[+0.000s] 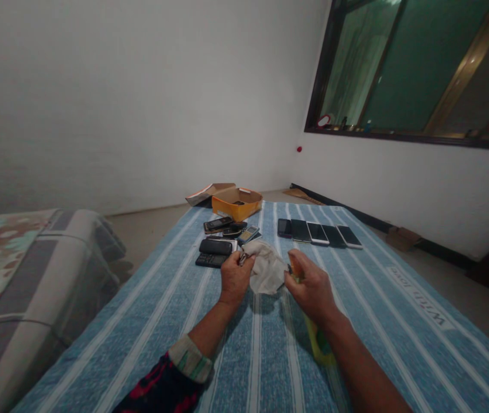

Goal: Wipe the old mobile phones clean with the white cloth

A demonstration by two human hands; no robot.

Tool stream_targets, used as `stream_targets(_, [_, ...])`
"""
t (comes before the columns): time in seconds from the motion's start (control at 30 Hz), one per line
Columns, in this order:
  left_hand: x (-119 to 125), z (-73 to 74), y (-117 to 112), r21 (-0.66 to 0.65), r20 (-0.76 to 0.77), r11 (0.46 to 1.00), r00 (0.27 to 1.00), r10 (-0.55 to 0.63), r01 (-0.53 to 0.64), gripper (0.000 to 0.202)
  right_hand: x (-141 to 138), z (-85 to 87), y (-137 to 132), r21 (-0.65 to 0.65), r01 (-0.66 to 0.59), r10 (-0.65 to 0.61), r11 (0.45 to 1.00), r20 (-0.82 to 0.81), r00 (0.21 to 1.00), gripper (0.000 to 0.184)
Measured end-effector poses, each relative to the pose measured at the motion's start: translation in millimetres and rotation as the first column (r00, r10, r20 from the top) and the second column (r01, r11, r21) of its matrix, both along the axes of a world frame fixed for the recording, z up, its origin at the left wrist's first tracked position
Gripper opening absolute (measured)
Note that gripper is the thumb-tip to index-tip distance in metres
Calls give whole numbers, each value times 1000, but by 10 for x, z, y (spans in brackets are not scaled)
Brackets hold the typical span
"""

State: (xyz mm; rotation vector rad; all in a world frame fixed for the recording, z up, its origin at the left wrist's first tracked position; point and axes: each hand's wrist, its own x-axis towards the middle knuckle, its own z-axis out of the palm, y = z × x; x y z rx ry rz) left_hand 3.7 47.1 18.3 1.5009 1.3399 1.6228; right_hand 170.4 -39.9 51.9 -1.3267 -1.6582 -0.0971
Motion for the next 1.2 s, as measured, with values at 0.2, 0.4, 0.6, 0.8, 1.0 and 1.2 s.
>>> stream_targets(0.2, [20,-19,12,-15,62,1000,998,-26,27,18,12,-7,-30,16,-64,64,998,16,998,44])
stream_targets(0.4, [56,-62,22,-40,135,997,989,-55,61,17,-20,2,-48,5,-118,117,993,26,993,39])
stream_targets(0.6, [59,-92,12,-24,61,996,995,-80,82,18,-8,-14,-50,-5,-104,104,995,36,994,44])
stream_targets(0.8, [82,-99,-16,-50,46,990,991,-126,128,18,8,1,-64,0,-81,81,997,4,997,40])
stream_targets(1.0, [89,-105,-23,-55,63,986,986,-151,155,17,12,-9,-63,-4,-58,58,998,42,997,45])
stream_targets(1.2, [87,-111,-21,-67,47,986,988,-149,152,18,-2,-3,-51,26,-46,46,999,26,999,39])
